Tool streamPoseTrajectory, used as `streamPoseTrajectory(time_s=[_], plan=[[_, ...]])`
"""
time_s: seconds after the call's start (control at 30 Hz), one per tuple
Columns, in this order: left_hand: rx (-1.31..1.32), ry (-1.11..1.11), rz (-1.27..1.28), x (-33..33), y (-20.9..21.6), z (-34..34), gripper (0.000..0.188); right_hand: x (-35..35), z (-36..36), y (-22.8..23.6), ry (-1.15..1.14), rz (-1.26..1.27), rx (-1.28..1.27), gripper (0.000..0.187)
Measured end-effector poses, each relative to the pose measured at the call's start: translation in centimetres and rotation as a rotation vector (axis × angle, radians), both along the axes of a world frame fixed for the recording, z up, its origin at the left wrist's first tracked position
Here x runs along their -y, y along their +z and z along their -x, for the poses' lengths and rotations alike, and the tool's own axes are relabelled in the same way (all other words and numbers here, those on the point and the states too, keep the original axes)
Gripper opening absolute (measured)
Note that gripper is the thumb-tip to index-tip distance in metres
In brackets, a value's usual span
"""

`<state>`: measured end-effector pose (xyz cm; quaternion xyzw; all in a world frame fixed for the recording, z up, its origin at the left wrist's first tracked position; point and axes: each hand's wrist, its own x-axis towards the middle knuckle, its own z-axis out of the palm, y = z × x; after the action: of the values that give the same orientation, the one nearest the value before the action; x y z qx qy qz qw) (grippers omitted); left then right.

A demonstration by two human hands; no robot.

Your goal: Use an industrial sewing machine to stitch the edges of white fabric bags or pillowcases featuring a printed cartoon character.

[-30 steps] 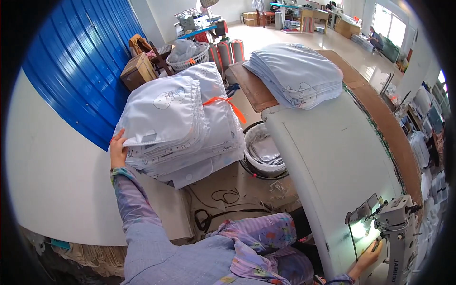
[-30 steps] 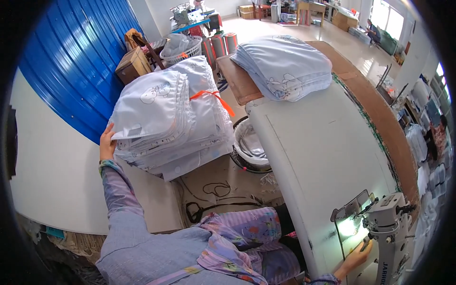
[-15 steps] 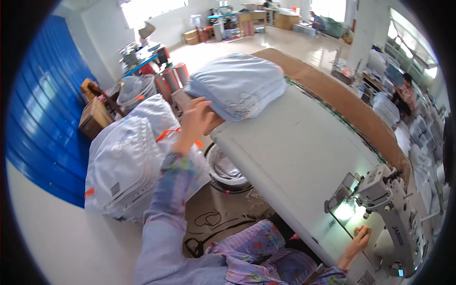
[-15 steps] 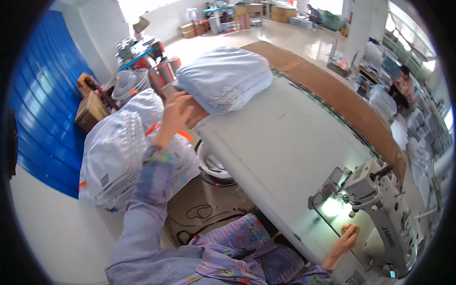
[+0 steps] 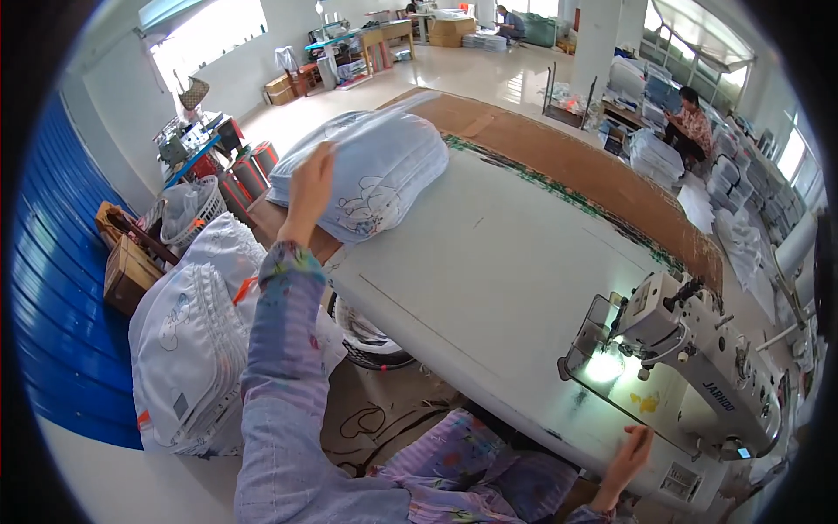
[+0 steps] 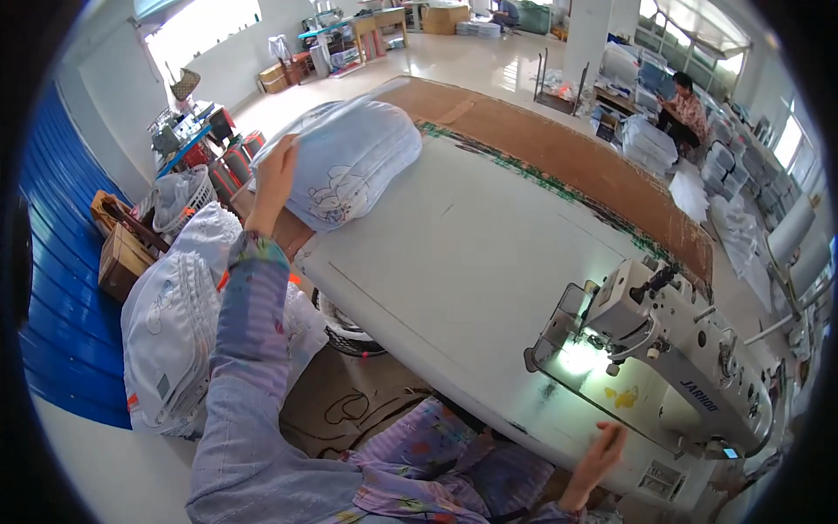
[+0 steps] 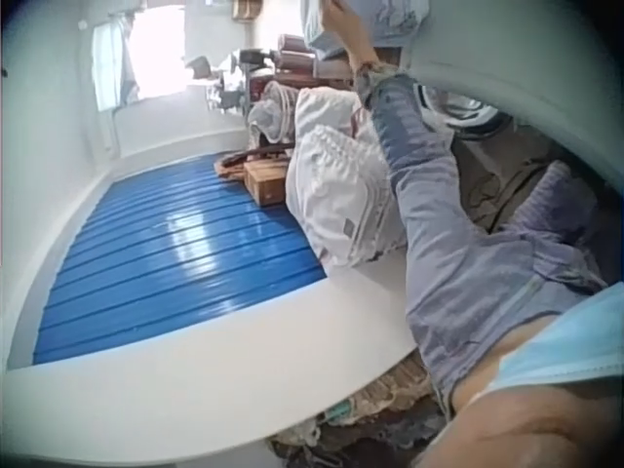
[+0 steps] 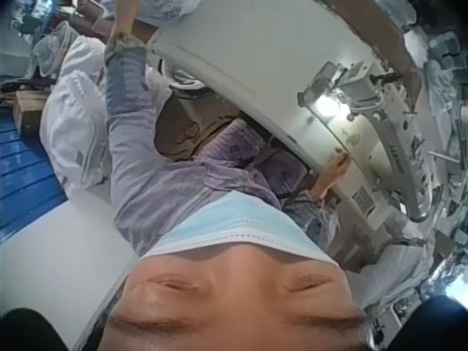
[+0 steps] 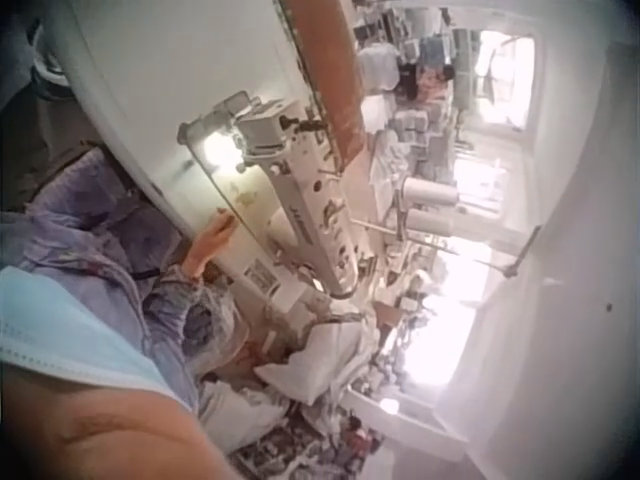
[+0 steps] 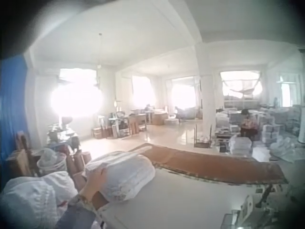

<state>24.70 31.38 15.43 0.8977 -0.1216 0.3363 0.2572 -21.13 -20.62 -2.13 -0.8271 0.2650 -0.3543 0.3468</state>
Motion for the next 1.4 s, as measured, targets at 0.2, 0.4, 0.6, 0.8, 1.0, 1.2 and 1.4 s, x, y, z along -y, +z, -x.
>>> streamPoseTrajectory(time_s=[0.2,0.4,0.6,0.8,1.0,1.2,1.4], plan=[[-0.125,-0.541,-0.379,16.9,-4.6,16.7,0.03,-10.3,-6.4,4.5,0.391,-0.449,-0.065,0.007],[-0.633,-1.077,-0.324,22.7,-8.6,27.2,0.027,-9.9,-9.2,5.5,0.46,-0.367,-0.194,0.047],[-0.391,-0.935,-0.13,28.2,-12.0,24.1,0.031,-10.1,-7.5,4.5,0.336,-0.331,-0.351,0.047],[-0.315,-0.887,-0.239,31.2,-15.4,24.8,0.039,-9.2,-6.2,4.7,0.265,-0.378,-0.282,0.033],[-0.265,-0.819,-0.365,29.9,-15.7,23.1,0.047,-10.2,3.6,1.5,0.261,-0.266,-0.114,0.011],[-0.242,-0.822,-0.457,31.6,-15.0,24.7,0.043,-2.0,27.1,-15.2,-1.043,-0.319,-0.169,0.013],[-0.254,-0.812,-0.47,31.0,-15.5,24.5,0.042,0.0,36.4,-19.3,-1.199,-0.282,-0.398,0.029]])
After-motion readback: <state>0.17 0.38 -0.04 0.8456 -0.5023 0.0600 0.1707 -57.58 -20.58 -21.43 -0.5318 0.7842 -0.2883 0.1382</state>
